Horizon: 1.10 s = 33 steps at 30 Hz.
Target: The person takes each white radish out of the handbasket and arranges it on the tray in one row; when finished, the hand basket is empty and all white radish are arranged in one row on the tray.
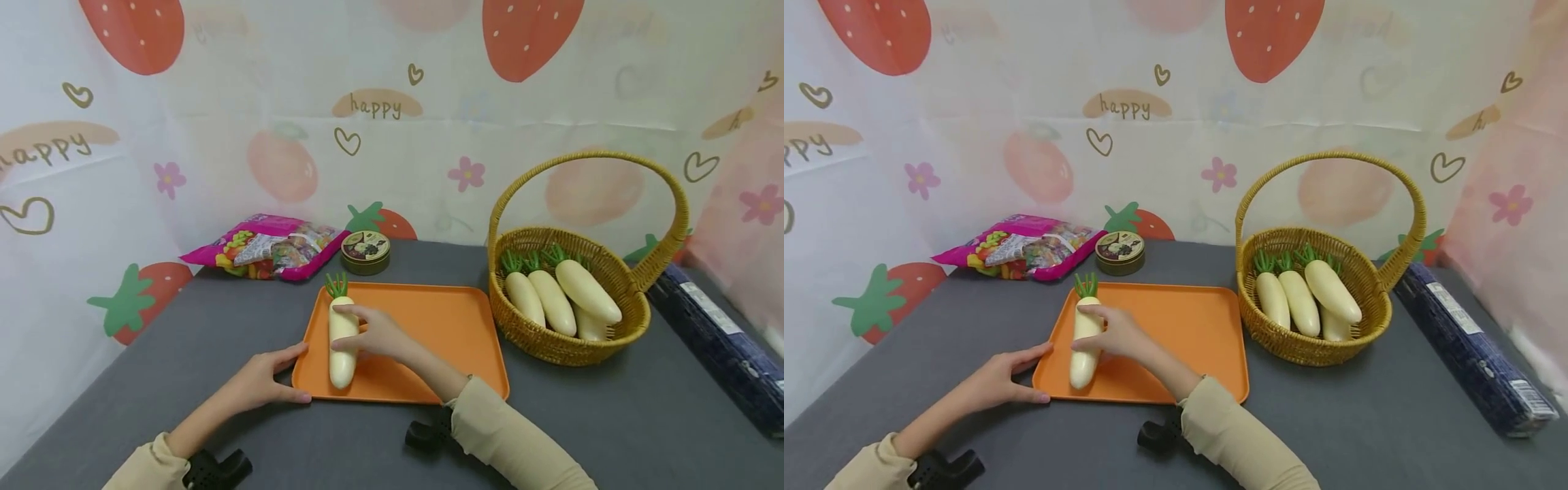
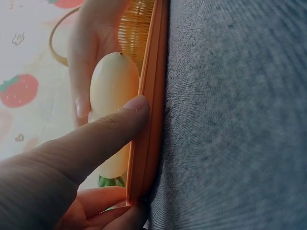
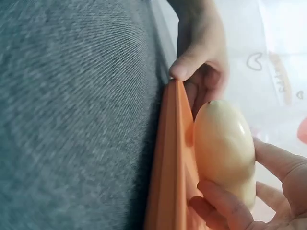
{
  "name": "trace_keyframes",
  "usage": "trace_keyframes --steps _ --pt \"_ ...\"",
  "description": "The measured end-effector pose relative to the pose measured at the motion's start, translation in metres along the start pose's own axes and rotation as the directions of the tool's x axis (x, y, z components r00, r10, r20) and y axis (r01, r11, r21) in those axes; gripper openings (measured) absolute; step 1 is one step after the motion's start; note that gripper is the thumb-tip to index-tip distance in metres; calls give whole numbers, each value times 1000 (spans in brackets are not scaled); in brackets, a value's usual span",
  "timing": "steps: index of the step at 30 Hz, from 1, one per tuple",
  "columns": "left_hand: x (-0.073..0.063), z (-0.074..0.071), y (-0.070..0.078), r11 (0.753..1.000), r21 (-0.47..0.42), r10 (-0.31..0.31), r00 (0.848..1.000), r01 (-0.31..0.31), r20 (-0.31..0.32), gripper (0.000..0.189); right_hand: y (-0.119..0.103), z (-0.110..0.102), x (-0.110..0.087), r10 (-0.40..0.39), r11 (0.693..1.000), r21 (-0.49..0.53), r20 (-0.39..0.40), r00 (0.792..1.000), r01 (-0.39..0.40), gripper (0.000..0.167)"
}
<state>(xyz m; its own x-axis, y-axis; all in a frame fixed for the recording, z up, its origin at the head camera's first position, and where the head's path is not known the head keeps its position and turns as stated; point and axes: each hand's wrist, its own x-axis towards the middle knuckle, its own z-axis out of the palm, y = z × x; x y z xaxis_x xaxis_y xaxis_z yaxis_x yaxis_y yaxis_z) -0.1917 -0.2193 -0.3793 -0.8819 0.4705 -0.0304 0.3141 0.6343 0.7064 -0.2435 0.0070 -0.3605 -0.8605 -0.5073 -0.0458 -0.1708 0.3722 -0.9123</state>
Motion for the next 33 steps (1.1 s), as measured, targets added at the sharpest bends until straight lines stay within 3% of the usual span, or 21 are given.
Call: trace_keyframes --steps 4,8,15,24,28,33 --pt "-1 -3 2 1000 2 -14 1000 14 2 86 -4 3 0 -13 1000 11 -7 1000 14 59" --pt "-2 -4 3 999 0 -33 999 33 8 89 -6 6 1 -37 996 -85 -33 999 34 58" --pt "-1 -1 1 999 -18 -47 999 47 3 90 -4 12 5 -85 961 -270 -59 995 66 59" --pt "-3 -5 -1 1000 -15 -26 999 26 -21 89 -11 26 10 -128 916 -388 -54 990 97 59" --pt "-2 -5 -1 1000 -14 -26 999 25 -27 89 -16 29 10 -130 910 -403 -39 991 103 56" --pt "0 -1 -2 1000 -7 -19 1000 19 -12 90 -12 27 6 -120 934 -341 -19 993 106 54"
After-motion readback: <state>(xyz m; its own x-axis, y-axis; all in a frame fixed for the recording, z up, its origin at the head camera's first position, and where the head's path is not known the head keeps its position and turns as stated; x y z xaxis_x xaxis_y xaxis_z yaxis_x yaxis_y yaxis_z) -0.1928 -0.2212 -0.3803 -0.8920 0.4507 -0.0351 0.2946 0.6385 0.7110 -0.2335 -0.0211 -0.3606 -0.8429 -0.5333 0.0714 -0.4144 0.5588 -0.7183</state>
